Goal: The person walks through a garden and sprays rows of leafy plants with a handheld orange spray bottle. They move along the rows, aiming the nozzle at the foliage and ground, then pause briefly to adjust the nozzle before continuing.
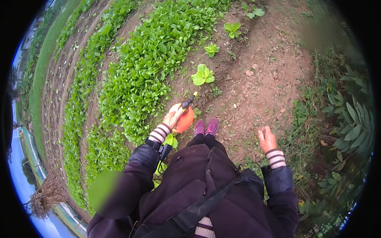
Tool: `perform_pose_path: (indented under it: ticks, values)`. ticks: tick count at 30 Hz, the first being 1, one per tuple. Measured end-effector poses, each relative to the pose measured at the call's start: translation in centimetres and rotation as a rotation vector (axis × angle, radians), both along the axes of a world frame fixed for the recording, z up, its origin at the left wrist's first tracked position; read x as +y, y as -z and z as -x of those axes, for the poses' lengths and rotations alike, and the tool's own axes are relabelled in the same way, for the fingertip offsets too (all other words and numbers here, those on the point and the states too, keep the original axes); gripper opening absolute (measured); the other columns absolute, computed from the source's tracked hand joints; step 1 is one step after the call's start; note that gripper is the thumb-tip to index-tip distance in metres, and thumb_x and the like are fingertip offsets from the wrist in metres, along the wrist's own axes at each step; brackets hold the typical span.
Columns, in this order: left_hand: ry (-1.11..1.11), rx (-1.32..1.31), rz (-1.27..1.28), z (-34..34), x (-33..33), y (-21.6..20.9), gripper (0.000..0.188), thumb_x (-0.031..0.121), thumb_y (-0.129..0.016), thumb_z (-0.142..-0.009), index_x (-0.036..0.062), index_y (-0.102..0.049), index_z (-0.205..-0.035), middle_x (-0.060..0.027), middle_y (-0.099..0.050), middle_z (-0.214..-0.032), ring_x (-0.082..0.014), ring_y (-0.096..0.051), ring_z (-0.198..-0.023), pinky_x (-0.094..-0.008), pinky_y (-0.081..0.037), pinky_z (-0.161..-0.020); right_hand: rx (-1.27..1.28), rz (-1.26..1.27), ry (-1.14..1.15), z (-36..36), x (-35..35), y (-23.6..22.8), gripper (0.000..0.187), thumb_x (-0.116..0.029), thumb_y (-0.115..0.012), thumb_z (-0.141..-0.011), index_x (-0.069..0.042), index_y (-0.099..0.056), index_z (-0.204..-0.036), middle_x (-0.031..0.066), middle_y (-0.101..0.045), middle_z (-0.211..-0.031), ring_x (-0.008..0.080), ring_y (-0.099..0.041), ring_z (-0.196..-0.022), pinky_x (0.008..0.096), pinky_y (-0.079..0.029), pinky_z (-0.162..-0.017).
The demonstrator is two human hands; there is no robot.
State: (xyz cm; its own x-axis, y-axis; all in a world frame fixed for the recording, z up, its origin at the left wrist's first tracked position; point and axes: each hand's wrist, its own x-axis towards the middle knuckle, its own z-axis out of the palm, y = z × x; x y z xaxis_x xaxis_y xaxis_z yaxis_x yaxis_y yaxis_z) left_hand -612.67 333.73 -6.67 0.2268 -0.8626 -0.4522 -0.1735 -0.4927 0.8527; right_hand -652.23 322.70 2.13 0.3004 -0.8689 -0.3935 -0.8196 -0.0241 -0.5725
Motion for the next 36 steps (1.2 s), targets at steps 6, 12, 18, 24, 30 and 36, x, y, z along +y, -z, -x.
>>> perform_pose_path:
  ticks: [6,12,18,24,30,36]
  values:
    - [0.005,-0.048,-0.233,-1.0,0.6,4.7,0.048,0.045,-0.041,-0.083,0.0019,-0.054,-0.099,-0.0118,-0.052,-0.087,-0.0203,-0.047,-0.083,-0.0288,-0.034,-0.073,0.042,-0.064,0.231,6.5,5.6,3.8,0.014,-0.016,-0.051,-0.083,-0.003,-0.047,-0.082,0.0137,-0.054,-0.061,0.0233,-0.053,-0.054,0.0330,-0.043,-0.055]
    - [-0.092,0.099,-0.155,-1.4,-0.3,7.4,0.041,0.045,-0.044,-0.082,0.0053,-0.055,-0.088,-0.0008,-0.046,-0.051,-0.0106,-0.042,-0.039,-0.0251,-0.034,-0.037,0.124,-0.122,0.354,9.8,10.2,6.9,0.016,-0.018,-0.050,-0.084,-0.002,-0.048,-0.080,0.0098,-0.054,-0.059,0.0177,-0.050,-0.051,0.0310,-0.043,-0.053]
    - [-0.166,0.124,-0.226,-1.1,-2.0,9.4,0.034,0.040,-0.046,-0.083,0.0081,-0.055,-0.089,-0.0004,-0.045,-0.048,-0.0114,-0.040,-0.036,-0.0275,-0.033,-0.036,0.140,-0.282,0.515,13.3,14.8,8.3,0.019,-0.019,-0.051,-0.082,-0.001,-0.049,-0.077,0.0098,-0.055,-0.058,0.0165,-0.052,-0.051,0.0311,-0.043,-0.051]
    - [-0.178,0.110,-0.342,-0.9,-3.3,11.2,0.034,0.041,-0.048,-0.083,0.0074,-0.054,-0.083,-0.0019,-0.045,-0.046,-0.0126,-0.041,-0.036,-0.0268,-0.032,-0.036,0.137,-0.327,0.605,15.1,18.3,8.5,0.019,-0.018,-0.050,-0.084,-0.002,-0.049,-0.073,0.0062,-0.053,-0.055,0.0128,-0.050,-0.047,0.0287,-0.042,-0.046]
    - [-0.338,0.246,-0.369,-0.7,-2.2,12.2,0.035,0.039,-0.057,-0.079,0.0039,-0.059,-0.080,-0.0031,-0.048,-0.046,-0.0116,-0.043,-0.034,-0.0256,-0.033,-0.033,0.041,-0.442,0.742,16.2,19.9,8.4,0.018,-0.018,-0.049,-0.084,-0.003,-0.049,-0.075,0.0046,-0.051,-0.052,0.0123,-0.048,-0.043,0.0282,-0.040,-0.042]
    - [-0.294,0.252,-0.459,-0.5,-2.3,13.7,0.029,0.036,-0.058,-0.080,0.0065,-0.057,-0.077,-0.0032,-0.049,-0.048,-0.0126,-0.043,-0.035,-0.0269,-0.033,-0.034,-0.001,-0.412,0.735,16.7,20.3,8.7,0.013,-0.017,-0.043,-0.086,-0.007,-0.045,-0.079,0.0056,-0.049,-0.049,0.0121,-0.041,-0.033,0.0265,-0.032,-0.031]
